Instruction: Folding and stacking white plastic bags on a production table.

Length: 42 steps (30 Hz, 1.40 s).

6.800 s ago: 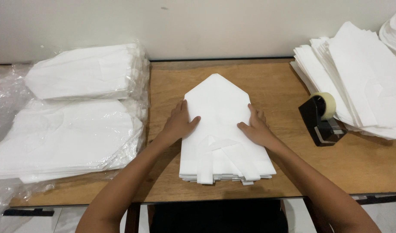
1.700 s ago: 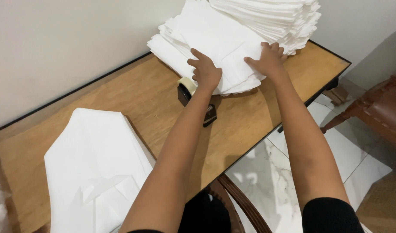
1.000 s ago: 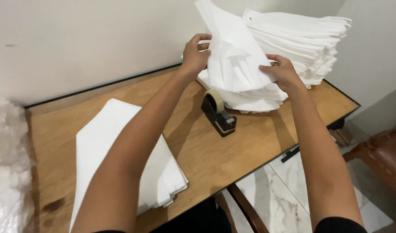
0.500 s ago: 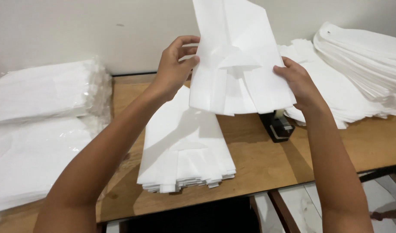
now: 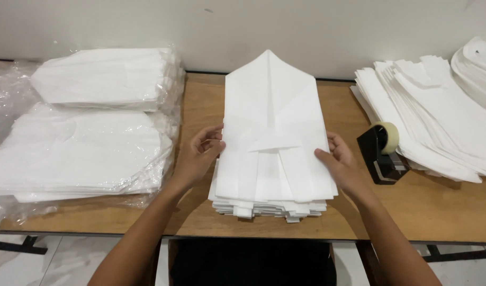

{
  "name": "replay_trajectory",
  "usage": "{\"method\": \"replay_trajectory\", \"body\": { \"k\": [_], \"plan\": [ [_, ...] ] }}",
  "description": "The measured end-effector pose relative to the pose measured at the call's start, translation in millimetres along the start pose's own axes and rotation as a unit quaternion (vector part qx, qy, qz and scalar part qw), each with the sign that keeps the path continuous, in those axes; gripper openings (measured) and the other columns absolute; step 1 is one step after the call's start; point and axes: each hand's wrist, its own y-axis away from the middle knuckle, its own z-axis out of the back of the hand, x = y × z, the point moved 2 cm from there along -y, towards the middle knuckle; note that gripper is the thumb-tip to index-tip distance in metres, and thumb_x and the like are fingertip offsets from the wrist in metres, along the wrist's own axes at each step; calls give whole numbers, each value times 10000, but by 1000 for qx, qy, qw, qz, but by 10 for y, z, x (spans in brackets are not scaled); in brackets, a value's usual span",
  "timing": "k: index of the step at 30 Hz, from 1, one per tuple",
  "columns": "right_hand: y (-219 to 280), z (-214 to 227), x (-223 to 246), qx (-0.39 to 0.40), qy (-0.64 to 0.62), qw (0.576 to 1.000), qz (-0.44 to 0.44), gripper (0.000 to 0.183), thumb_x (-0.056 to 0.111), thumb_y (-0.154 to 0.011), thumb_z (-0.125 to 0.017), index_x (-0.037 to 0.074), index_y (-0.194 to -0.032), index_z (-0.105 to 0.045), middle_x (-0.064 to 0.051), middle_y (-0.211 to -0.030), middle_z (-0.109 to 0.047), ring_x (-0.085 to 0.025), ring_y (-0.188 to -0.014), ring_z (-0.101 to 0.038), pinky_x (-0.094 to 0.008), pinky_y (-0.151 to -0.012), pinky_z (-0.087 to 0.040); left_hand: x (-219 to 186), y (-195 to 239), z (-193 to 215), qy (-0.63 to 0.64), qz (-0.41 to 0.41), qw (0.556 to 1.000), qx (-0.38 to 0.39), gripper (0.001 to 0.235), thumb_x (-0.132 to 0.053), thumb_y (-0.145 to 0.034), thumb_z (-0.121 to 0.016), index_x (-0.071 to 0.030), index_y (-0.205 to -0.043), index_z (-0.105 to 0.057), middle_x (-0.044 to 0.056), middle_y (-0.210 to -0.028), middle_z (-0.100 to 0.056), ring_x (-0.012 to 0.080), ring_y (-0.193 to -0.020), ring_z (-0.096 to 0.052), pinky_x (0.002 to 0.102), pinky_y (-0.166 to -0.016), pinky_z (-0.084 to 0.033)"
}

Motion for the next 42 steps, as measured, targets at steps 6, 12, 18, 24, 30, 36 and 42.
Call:
{"method": "replay_trajectory", "body": {
  "k": [6, 12, 18, 24, 30, 36, 42],
  "plan": [
    [-102, 57, -729, 6, 149, 988, -30, 543, 245, -878, -711, 45, -1359, -559, -140, -1126, -621, -222, -911, -573, -384, -777, -555, 601, 83, 3, 62, -15, 997, -53, 513, -110, -888, -694, 3, -1368, -553, 133, -1139, -573, 169, -994, -606, 333, -888, -573],
    [-45, 70, -870, -11, 121, 990, -76, 592, 221, -886, -682, 12, -1412, -511, -239, -1267, -475, -364, -1092, -560, -510, -910, -504, 747, 119, 3, 4, -9, 998, -62, 371, -214, -943, -669, -60, -1280, -660, 159, -1163, -640, 221, -1058, -629, 386, -919, -551],
    [78, 116, -909, -39, 108, 988, 100, 651, 172, -894, -546, -64, -1475, -371, -192, -1269, -332, -324, -1257, -351, -467, -1079, -330, 768, 319, 86, -188, -335, 923, 38, 669, -697, -891, -406, -180, -1223, -670, 138, -1222, -547, 316, -1205, -540, 459, -1045, -423],
    [262, 209, -639, 186, 250, 877, 367, 807, 745, -702, -642, 104, -1191, -660, -142, -1229, -636, -353, -1240, -552, -484, -1075, -388, 351, 723, -203, -368, -499, 781, 72, 799, -806, -658, -669, -275, -1255, -667, -3, -1292, -643, 231, -1255, -555, 449, -1111, -313],
    [355, 28, -355, 244, 398, 805, 365, 458, 452, -724, -777, 290, -1149, -720, -98, -1409, -554, -343, -1265, -542, -456, -983, -445, 580, 647, -345, -456, -478, 748, 65, 503, -603, -873, -627, -270, -1249, -657, 10, -1228, -659, 239, -1191, -607, 513, -1036, -392],
    [248, 24, -542, 244, 413, 809, 341, 417, 474, -766, -702, 290, -1139, -726, -65, -1245, -661, -289, -1192, -602, -460, -994, -440, 709, 558, -378, -452, -459, 756, 116, 572, -653, -885, -566, -247, -1281, -642, 47, -1188, -671, 250, -1163, -627, 441, -964, -459],
    [135, 35, -744, 232, 408, 814, 342, 478, 519, -737, -674, 318, -1168, -712, -17, -1233, -664, -252, -1219, -578, -438, -1009, -417, 732, 486, -309, -362, -435, 819, 92, 454, -507, -855, -699, -174, -1163, -712, 35, -1106, -726, 239, -1097, -682, 404, -957, -515]
  ]
}}
